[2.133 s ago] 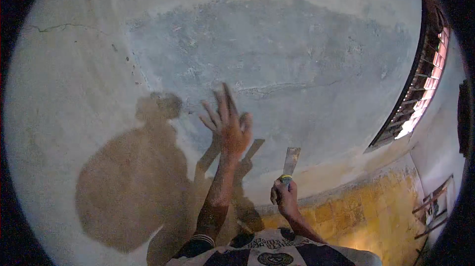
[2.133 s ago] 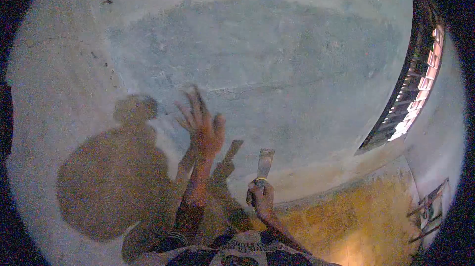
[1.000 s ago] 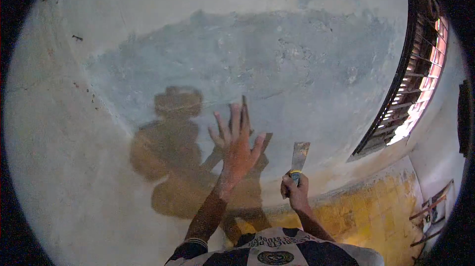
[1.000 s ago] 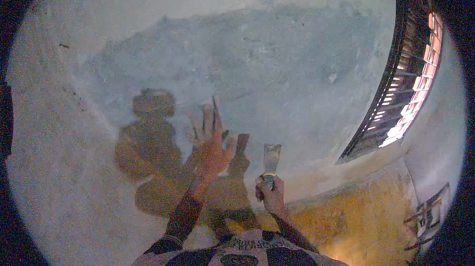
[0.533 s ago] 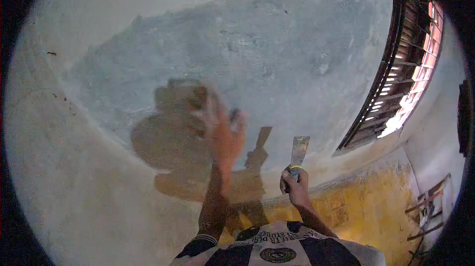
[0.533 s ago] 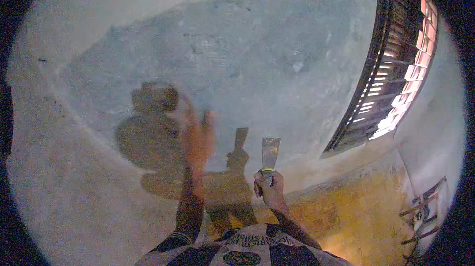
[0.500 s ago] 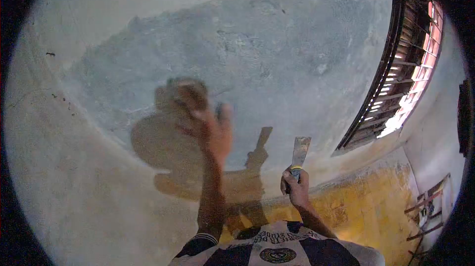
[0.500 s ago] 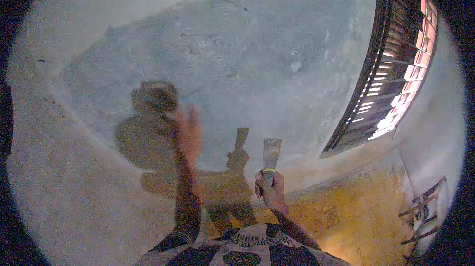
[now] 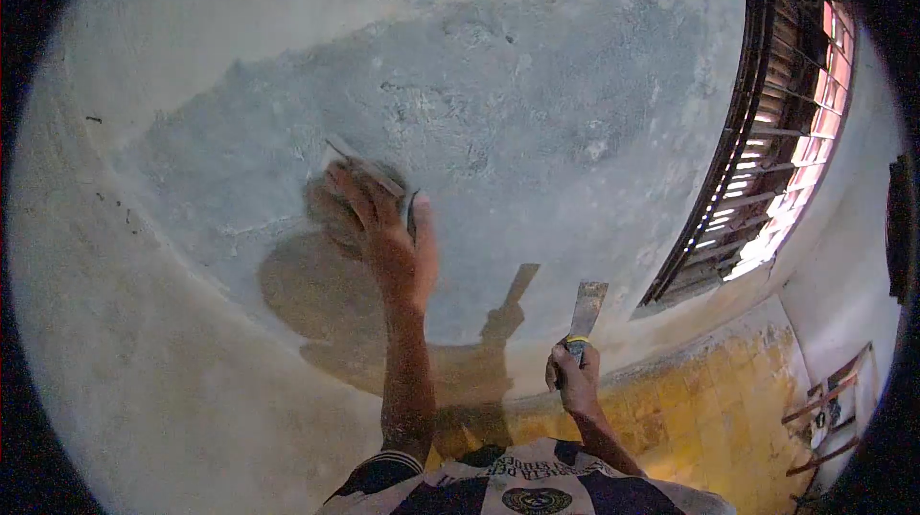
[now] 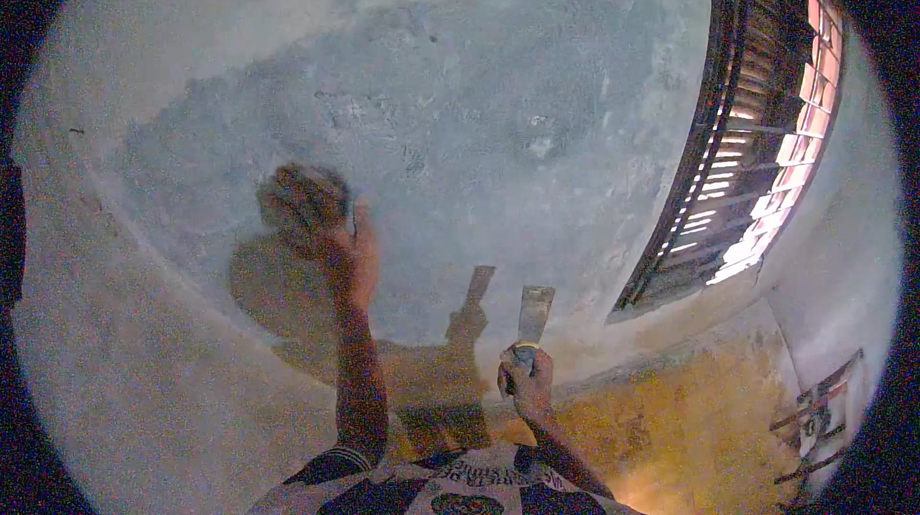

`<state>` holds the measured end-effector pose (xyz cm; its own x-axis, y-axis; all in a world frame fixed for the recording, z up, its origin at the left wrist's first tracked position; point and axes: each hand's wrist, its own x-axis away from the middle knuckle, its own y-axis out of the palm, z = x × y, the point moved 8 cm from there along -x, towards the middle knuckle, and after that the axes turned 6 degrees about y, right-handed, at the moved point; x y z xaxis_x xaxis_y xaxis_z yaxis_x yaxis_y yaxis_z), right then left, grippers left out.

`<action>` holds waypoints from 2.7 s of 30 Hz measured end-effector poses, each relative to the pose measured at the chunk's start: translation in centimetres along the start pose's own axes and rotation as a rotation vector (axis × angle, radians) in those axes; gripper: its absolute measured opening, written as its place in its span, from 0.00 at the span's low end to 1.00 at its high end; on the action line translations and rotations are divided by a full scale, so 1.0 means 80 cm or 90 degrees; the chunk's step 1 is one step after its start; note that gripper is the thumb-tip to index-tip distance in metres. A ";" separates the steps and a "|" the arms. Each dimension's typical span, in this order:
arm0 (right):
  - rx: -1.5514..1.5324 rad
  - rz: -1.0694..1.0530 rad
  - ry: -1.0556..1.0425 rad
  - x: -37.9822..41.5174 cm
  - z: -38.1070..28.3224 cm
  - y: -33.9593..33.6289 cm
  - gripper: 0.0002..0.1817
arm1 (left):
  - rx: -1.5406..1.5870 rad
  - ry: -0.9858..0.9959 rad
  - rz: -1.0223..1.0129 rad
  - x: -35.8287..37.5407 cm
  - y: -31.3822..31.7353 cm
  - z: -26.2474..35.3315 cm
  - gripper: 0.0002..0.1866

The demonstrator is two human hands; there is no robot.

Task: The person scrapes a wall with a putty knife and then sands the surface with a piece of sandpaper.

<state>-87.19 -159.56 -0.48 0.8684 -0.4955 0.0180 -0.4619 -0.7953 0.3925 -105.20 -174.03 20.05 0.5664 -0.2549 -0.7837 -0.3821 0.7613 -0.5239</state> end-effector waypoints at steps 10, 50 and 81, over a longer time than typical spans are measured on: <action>0.023 -0.026 0.023 -0.005 -0.002 0.004 0.12 | -0.010 -0.037 0.083 0.006 0.005 -0.133 0.44; -0.071 -0.049 0.040 0.028 0.037 0.125 0.08 | -0.060 -0.092 0.103 0.022 -0.074 -0.250 0.43; -0.023 -0.021 0.054 0.039 0.004 0.040 0.11 | -0.292 0.012 -0.050 -0.005 -0.059 -0.010 0.36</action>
<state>-86.05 -163.75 0.55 0.8962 -0.4362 0.0815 -0.4268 -0.7972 0.4269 -104.18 -177.98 22.57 0.5947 -0.3158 -0.7393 -0.6242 0.3981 -0.6722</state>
